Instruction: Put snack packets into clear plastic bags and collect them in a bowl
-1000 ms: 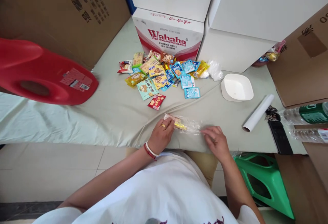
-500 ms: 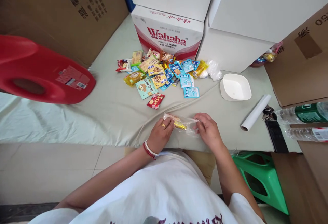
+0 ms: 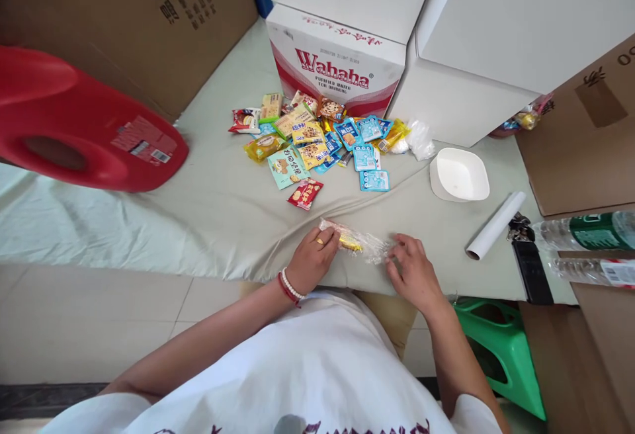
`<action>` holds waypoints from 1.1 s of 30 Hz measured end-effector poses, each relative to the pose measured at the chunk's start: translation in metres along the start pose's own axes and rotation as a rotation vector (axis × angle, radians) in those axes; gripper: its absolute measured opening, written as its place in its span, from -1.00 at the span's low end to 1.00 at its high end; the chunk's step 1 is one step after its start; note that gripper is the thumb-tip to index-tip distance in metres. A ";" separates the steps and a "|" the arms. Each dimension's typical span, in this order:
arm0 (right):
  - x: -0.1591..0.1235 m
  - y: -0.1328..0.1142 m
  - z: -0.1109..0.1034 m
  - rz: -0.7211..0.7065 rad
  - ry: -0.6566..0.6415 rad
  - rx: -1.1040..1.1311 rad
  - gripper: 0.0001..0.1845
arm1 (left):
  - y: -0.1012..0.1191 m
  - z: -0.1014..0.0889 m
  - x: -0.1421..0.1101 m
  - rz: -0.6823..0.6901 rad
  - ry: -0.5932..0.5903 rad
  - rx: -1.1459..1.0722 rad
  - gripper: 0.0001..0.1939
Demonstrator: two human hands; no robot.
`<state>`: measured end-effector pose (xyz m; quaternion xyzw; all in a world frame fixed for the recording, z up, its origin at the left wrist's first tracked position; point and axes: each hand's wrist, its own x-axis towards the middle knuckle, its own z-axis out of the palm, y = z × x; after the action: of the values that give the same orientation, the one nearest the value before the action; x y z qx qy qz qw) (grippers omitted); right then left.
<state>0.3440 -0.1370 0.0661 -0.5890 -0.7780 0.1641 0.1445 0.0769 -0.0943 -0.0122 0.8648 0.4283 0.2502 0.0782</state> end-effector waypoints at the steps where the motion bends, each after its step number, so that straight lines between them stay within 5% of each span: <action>1: -0.001 -0.001 0.003 0.005 0.112 -0.019 -0.90 | 0.000 0.000 0.000 0.006 0.004 0.009 -0.67; 4: 0.003 -0.009 0.013 -0.012 0.330 0.008 -0.61 | -0.001 -0.002 0.001 0.017 -0.003 0.012 -0.67; 7: 0.010 -0.010 0.027 -0.042 0.213 -0.017 -0.18 | -0.001 -0.002 0.000 0.008 -0.015 -0.002 -0.65; 11: 0.007 0.003 0.042 -0.037 0.092 0.059 -0.57 | 0.000 -0.001 0.001 -0.008 -0.021 -0.011 -0.64; 15: 0.008 0.003 0.026 -0.098 0.132 0.248 -0.62 | 0.000 -0.005 0.003 0.005 -0.053 0.004 -0.64; 19: 0.042 -0.023 0.008 -0.194 0.127 0.290 -0.66 | 0.002 -0.013 0.007 0.055 -0.091 0.037 -0.66; 23: 0.089 -0.055 0.020 -0.212 0.013 0.260 -0.62 | 0.004 -0.016 0.010 0.091 -0.106 0.039 -0.70; 27: 0.110 -0.077 0.043 -0.087 -0.076 0.145 -0.63 | -0.002 -0.015 0.011 0.038 -0.053 -0.124 -0.69; 33: 0.094 -0.082 0.066 -0.106 0.023 0.082 -0.61 | -0.016 -0.035 0.004 -0.210 0.176 -0.624 -0.77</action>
<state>0.2203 -0.0723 0.0443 -0.5423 -0.7991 0.1813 0.1859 0.0505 -0.0838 0.0135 0.7255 0.4227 0.4334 0.3274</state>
